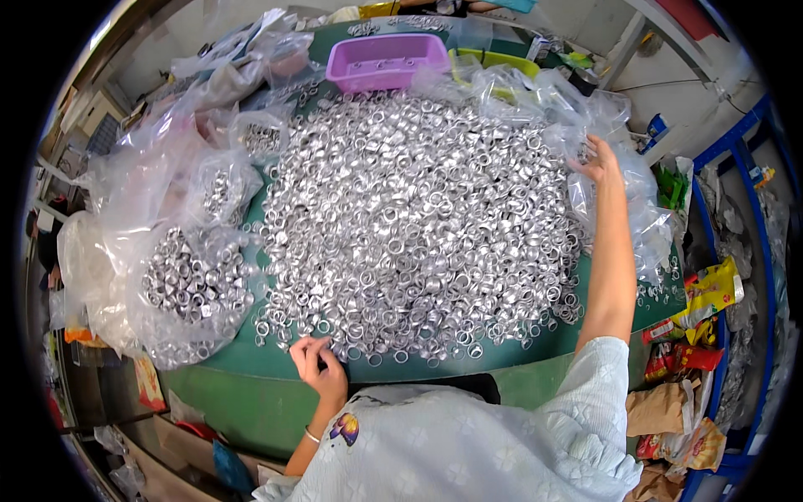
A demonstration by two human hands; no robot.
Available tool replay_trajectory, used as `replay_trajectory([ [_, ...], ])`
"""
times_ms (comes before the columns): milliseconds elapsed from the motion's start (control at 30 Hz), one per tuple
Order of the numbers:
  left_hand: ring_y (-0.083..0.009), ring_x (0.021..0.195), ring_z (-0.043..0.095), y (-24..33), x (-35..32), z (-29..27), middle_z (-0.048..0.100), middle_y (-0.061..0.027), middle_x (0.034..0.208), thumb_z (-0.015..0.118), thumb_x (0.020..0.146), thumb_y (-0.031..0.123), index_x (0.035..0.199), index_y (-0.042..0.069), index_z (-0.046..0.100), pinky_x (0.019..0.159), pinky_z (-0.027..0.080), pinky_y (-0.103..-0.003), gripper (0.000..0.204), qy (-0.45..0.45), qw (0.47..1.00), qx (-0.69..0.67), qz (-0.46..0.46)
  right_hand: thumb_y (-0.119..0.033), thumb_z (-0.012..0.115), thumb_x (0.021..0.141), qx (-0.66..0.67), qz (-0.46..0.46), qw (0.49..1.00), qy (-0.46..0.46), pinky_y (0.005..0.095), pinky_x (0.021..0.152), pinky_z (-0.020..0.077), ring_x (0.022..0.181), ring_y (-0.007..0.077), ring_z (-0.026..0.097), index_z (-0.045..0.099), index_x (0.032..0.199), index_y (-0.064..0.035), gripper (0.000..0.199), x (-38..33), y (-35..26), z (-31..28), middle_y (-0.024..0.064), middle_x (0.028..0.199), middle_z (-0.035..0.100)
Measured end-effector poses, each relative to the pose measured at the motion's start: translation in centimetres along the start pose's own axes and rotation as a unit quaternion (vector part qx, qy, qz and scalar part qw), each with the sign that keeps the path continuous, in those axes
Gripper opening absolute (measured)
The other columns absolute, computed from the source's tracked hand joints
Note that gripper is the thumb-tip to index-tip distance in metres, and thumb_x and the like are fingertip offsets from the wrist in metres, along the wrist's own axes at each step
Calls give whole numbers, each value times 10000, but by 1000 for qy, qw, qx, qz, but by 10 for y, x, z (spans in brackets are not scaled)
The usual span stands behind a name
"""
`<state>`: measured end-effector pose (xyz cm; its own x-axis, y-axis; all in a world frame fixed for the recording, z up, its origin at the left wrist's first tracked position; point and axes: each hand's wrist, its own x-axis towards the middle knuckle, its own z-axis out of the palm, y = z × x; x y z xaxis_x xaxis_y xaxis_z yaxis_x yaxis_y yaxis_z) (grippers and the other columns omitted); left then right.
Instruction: The person handles a black container, then sorts through a pile of silver metal components on a workbench by hand, picking up individual pieces to inspect them and placing some into a plastic bag.
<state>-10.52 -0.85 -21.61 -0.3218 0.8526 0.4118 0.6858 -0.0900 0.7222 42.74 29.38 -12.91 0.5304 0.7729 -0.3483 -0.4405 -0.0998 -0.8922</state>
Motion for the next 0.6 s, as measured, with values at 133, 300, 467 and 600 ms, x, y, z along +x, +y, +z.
replay_trajectory([
  [133, -236, 804, 549, 5, 6, 5, 512, -118, 937, 518, 795, -113, 901, 52, 618, 648, 438, -303, 220, 8, 999, 16, 34, -228, 613, 848, -161, 7, 987, 27, 557, 1033, 274, 1310, 344, 265, 259, 1407, -28, 691, -9, -13, -20, 180, 1435, 241],
  [300, -223, 807, 514, -3, 0, 4, 492, -110, 948, 520, 800, -124, 950, 59, 610, 663, 412, -288, 253, -5, 999, 11, 39, -185, 563, 877, -443, -382, 808, -74, 361, 915, 418, 1110, 253, 524, 555, 1209, -39, 363, -109, 16, -5, 141, 1229, 550],
  [467, -258, 793, 493, -1, 5, 7, 510, -115, 863, 539, 707, -147, 882, 44, 630, 680, 406, -329, 274, 16, 998, -23, 60, -127, 613, 835, -515, -298, 752, -283, 342, 803, 455, 954, 265, 594, 617, 1060, -17, 251, -248, 65, 4, 137, 1060, 618],
  [600, -221, 760, 482, 2, 8, 10, 521, -103, 864, 531, 708, -155, 861, 34, 652, 635, 394, -282, 271, 33, 994, -74, 78, -56, 662, 772, -528, -416, 707, -219, 377, 877, 403, 977, 316, 529, 618, 992, -5, 230, -286, 115, 4, 133, 1037, 592],
])
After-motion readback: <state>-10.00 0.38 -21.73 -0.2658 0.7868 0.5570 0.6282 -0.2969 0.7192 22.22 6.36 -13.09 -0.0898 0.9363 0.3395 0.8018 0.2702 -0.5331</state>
